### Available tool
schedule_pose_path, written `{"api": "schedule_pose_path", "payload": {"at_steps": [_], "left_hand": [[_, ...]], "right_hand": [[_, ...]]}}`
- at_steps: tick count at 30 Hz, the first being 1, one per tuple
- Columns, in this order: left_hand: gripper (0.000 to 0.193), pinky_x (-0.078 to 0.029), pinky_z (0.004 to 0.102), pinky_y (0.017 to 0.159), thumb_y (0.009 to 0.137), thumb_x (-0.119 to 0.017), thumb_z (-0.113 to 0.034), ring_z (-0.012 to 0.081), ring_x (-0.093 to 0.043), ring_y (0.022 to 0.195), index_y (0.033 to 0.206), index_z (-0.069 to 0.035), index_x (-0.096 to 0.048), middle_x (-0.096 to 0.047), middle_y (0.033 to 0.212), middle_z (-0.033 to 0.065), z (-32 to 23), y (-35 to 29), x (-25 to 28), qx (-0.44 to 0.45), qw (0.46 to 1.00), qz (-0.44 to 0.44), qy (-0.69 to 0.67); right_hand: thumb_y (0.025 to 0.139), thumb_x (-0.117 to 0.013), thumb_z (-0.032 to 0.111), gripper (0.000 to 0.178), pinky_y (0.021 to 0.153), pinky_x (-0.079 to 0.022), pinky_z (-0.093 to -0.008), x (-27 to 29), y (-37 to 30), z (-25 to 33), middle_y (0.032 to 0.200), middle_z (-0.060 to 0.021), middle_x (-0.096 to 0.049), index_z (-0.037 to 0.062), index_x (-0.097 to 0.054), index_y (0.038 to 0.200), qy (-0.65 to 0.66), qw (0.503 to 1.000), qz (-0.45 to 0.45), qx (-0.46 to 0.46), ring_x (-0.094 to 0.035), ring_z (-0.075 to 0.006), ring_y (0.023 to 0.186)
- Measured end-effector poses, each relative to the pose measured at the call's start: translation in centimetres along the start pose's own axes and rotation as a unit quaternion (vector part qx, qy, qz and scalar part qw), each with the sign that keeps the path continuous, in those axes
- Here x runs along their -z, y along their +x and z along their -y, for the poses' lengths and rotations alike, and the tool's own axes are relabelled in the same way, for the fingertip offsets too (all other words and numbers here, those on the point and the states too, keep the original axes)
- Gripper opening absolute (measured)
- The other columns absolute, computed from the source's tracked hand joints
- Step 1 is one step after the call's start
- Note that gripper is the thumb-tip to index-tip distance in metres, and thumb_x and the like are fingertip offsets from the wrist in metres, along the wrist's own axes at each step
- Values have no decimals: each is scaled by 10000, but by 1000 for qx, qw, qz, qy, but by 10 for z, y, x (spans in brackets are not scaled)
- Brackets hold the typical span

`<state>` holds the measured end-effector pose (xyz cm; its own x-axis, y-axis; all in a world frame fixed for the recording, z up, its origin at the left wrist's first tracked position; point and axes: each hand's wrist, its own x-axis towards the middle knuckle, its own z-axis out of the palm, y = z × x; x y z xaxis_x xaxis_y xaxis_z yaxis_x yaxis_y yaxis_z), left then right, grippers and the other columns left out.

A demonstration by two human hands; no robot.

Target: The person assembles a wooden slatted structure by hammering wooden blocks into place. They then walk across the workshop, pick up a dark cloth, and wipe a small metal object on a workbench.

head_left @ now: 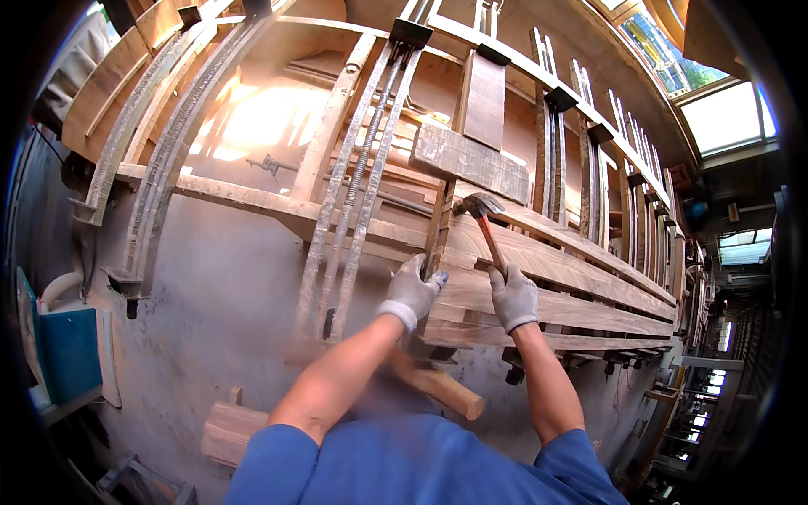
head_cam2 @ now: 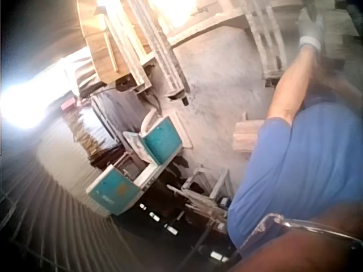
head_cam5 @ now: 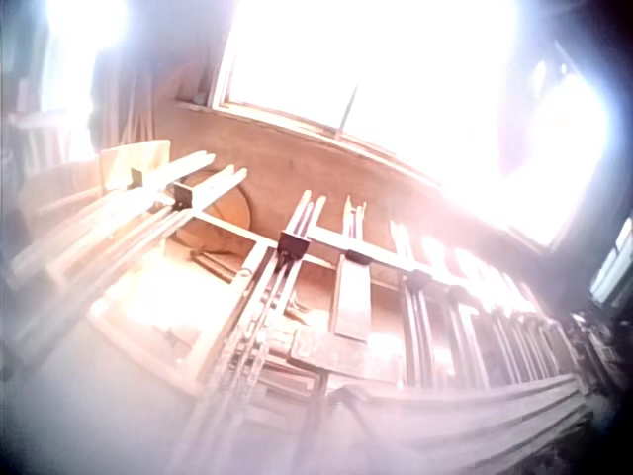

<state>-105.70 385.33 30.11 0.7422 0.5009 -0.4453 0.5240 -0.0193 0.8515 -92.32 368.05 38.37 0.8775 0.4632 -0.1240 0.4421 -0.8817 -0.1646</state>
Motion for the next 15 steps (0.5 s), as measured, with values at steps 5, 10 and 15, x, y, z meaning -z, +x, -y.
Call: {"api": "schedule_pose_path", "payload": {"at_steps": [5, 10, 15], "left_hand": [[638, -520, 388, 1077, 927, -820, -299, 328, -698, 1225, 1416, 49, -603, -718, 1309, 246, 7, 8, -6, -3, 999, -2, -42], [529, -541, 348, 987, 999, -764, -297, 210, -693, 1134, 1406, 16, -637, -738, 1291, 115, 24, 36, 11, 57, 983, 114, -134], [438, -541, 335, 880, 1044, -702, -314, 142, -664, 1070, 1408, -74, -658, -736, 1220, 15, 42, 35, 25, 141, 950, 173, -217]], "right_hand": [[1042, -605, 472, 412, 775, -549, -574, 1, 1, -1, 853, -259, -731, 62, -631, 1003, -16, 1000, 20, -17, -712, -483, 848], [1040, -609, 465, 410, 806, -546, -580, 0, 1, 1, 874, -267, -733, 57, -625, 1004, -6, 999, 35, -28, -714, -483, 880], [1033, -619, 465, 428, 821, -540, -580, 0, 0, 3, 890, -278, -727, 38, -641, 1001, 18, 999, 39, -32, -704, -489, 909]]}}
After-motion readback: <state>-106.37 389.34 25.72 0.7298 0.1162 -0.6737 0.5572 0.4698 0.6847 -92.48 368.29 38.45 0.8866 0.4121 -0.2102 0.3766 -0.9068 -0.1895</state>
